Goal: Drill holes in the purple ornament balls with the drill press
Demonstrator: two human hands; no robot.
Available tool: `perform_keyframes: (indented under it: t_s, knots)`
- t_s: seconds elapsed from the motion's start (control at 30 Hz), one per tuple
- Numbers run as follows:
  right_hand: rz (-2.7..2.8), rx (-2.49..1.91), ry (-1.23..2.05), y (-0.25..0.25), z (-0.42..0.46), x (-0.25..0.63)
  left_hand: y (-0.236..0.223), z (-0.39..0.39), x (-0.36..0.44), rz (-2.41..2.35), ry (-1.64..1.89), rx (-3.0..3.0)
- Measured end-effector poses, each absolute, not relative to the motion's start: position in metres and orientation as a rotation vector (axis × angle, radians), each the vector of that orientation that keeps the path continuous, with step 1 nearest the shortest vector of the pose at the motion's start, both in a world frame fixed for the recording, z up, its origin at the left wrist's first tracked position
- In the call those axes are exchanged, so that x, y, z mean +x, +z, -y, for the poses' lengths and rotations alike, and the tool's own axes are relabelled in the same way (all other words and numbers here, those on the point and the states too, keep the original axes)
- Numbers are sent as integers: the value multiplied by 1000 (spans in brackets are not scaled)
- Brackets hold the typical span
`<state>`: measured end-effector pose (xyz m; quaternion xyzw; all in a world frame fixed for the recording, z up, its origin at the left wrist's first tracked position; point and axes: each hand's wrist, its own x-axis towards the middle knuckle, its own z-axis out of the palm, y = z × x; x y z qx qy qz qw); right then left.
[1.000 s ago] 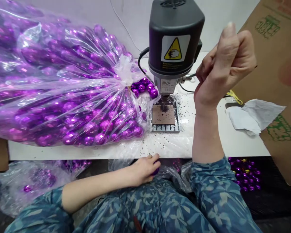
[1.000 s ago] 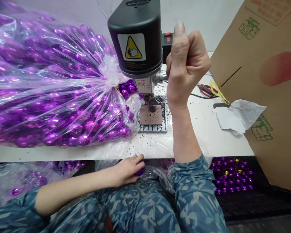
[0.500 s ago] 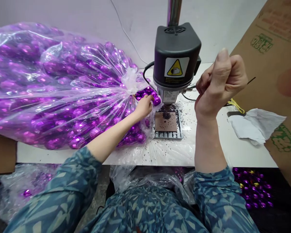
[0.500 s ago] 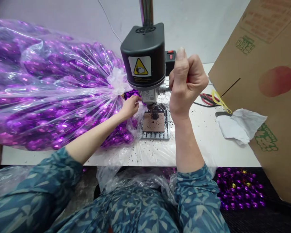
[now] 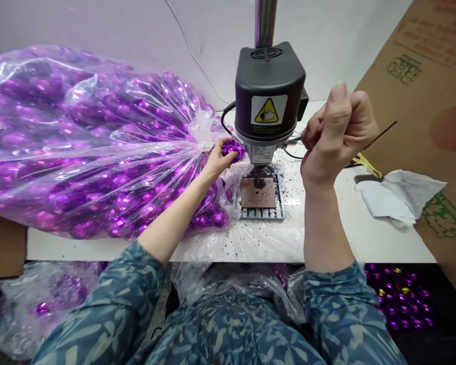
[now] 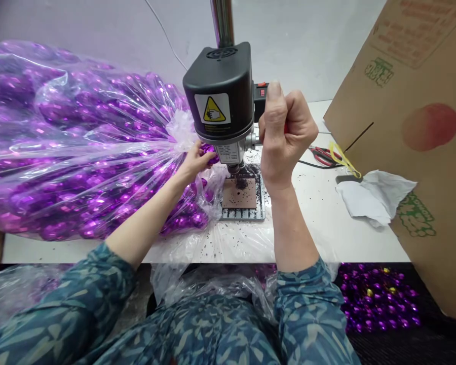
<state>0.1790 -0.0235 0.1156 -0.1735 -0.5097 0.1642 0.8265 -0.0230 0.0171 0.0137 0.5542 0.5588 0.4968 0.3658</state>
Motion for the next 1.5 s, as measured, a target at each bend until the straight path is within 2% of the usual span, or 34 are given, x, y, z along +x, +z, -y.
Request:
perform_keyframes:
  t_s: [0.13,0.3,0.53,0.87,1.2,1.5]
  knots:
    - [1082,-386,337,115,22,179,47,66,-24,-1226,1121,1236]
    - [1085,-427,302,115,20,180,31,116,-5,-1022,1017,1002]
    - [1089,-408,329,118,25,179,-2,97,11,-894,1115,601]
    - [1074,-382,367,119,29,178,-19,85,1,-940,1097,872]
    - [1080,-446,340,117,28,178,-50,58,16,-1298,1242,1160]
    - [1072,-475,315,117,28,177,-49,55,26,-1277,1215,1379]
